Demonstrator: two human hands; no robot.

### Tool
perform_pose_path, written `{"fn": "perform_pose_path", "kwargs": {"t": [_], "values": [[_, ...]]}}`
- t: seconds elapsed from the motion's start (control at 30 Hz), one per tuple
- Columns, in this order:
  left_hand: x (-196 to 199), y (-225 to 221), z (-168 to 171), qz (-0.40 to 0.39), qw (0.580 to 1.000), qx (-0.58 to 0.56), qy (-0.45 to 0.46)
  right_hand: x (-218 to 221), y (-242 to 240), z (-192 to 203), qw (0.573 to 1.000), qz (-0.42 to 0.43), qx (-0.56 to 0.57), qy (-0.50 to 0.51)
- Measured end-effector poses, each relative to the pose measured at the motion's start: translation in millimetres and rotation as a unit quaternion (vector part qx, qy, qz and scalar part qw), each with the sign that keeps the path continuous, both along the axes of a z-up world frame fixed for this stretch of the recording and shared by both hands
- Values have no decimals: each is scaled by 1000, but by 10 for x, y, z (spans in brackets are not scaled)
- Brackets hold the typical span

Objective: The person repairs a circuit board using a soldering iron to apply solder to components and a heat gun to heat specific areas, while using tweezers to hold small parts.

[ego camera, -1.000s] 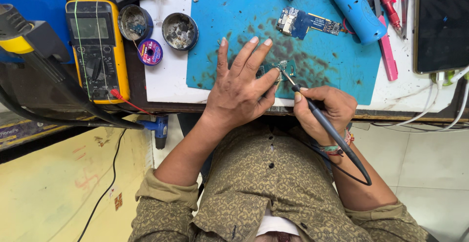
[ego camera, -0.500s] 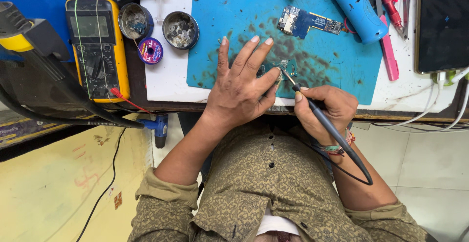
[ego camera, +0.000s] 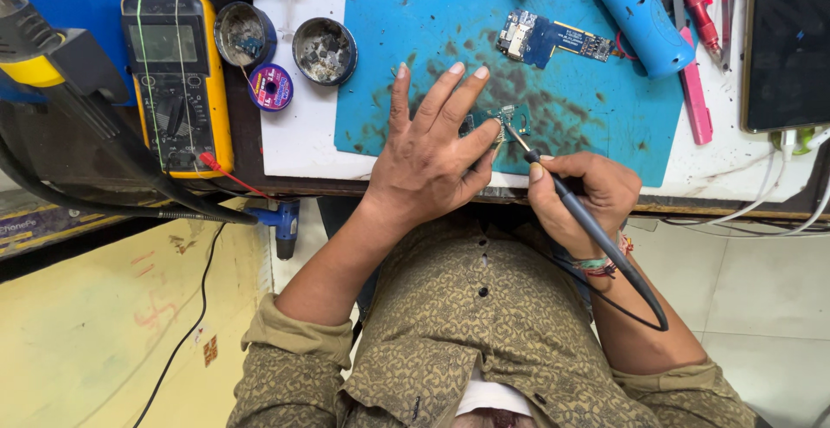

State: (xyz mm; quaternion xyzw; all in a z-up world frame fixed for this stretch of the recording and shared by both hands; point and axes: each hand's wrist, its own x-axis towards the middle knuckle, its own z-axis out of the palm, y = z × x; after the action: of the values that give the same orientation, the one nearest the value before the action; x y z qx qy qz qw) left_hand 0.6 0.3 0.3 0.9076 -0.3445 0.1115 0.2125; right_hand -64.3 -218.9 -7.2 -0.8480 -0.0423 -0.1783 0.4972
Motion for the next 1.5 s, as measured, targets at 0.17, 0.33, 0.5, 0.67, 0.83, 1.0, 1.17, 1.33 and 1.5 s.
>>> {"fn": "perform_pose_path", "kwargs": {"t": [0.17, 0.33, 0.5, 0.67, 0.83, 1.0, 1.17, 1.33, 1.5], "values": [[-1, -2, -6, 0, 1000, 1, -2, -8, -3, -6, 1000, 1, 14, 10], [-1, 4, 4, 1, 1000, 6, -4, -7, -13, -6, 1000, 6, 16, 5], [-3, 5, 1, 1, 1000, 8, -3, 2, -15, 0, 1000, 15, 18, -2], [0, 5, -15, -1, 1000, 5, -5, 3, -4, 16, 1000, -6, 18, 20], [0, 5, -14, -2, 1000, 11, -6, 4, 1, 18, 999, 4, 30, 15], [-1, 1, 11, 0, 1000, 8, 1, -7, -19, -12, 1000, -12, 9, 22], [0, -6, 69, 1, 1000, -5, 5, -76, 2, -39, 994, -32, 96, 34], [-10, -20, 98, 1, 1000, -21, 1, -63, -91, 44, 969, -65, 225, 73], [-23, 9, 107, -4, 999, -51, 5, -165, -188, 334, 993, -78, -29, 83]]}}
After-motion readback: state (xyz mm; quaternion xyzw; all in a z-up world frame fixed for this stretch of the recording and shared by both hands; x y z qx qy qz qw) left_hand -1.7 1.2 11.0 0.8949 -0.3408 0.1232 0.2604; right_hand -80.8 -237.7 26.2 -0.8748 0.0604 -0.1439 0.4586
